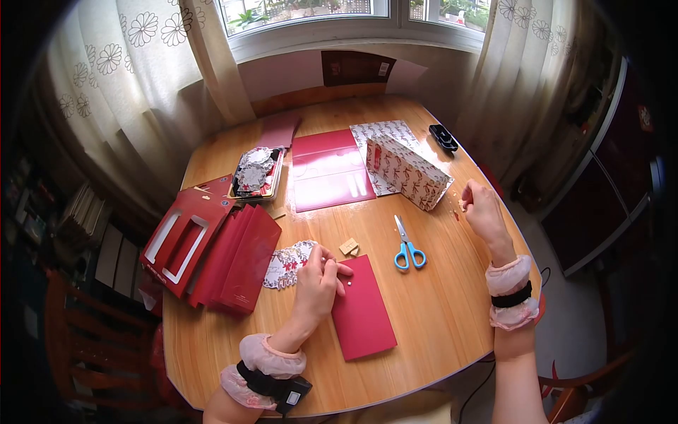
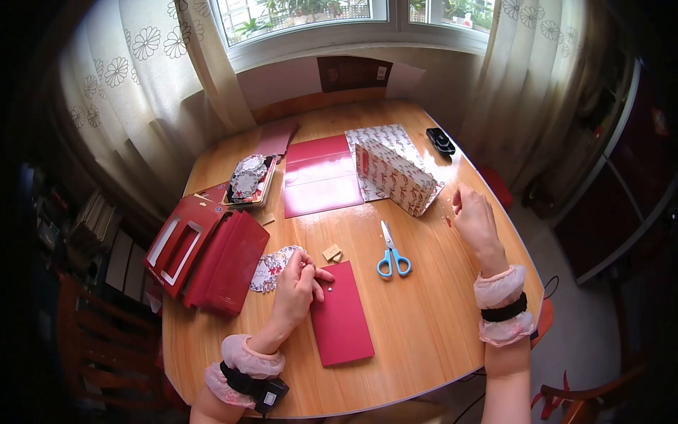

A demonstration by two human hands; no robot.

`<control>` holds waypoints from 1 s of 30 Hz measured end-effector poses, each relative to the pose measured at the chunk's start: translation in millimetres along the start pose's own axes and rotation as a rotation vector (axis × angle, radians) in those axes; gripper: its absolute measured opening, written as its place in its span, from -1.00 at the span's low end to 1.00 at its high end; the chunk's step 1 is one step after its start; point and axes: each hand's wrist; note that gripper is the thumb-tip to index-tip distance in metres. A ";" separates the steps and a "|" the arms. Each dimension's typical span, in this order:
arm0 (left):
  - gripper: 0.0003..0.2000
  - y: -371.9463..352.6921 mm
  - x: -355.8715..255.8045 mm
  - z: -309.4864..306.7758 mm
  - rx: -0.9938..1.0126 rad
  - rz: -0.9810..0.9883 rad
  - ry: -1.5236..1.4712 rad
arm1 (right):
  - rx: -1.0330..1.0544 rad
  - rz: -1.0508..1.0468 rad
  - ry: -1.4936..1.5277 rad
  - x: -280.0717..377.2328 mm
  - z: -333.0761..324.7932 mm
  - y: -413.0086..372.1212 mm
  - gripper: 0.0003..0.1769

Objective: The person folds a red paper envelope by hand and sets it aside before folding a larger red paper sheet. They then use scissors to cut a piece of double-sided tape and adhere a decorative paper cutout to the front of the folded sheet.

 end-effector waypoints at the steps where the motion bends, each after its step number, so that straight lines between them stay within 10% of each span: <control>1: -0.91 0.0 0.2 0.0 0.004 -0.003 -0.011 | 0.003 0.028 0.013 3.4 -1.5 0.0 -0.87; 11: -0.91 -0.8 0.1 -0.4 0.003 -0.012 -0.018 | -0.134 -0.025 0.068 46.3 3.7 -8.5 -0.95; 19: -0.91 -2.3 1.9 0.3 -0.008 0.009 -0.025 | 0.106 -0.587 0.493 137.6 7.8 -71.8 -0.89; 30: -0.88 -3.9 -3.0 -4.5 -0.036 -0.025 -0.050 | 0.316 -0.481 0.596 147.7 47.3 -43.0 -0.84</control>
Point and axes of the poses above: each hand's wrist, its own y-axis towards the middle knuckle, its own z-axis out of the palm, x = y × z, and after that the axes turned 14 degrees about -x, right-handed
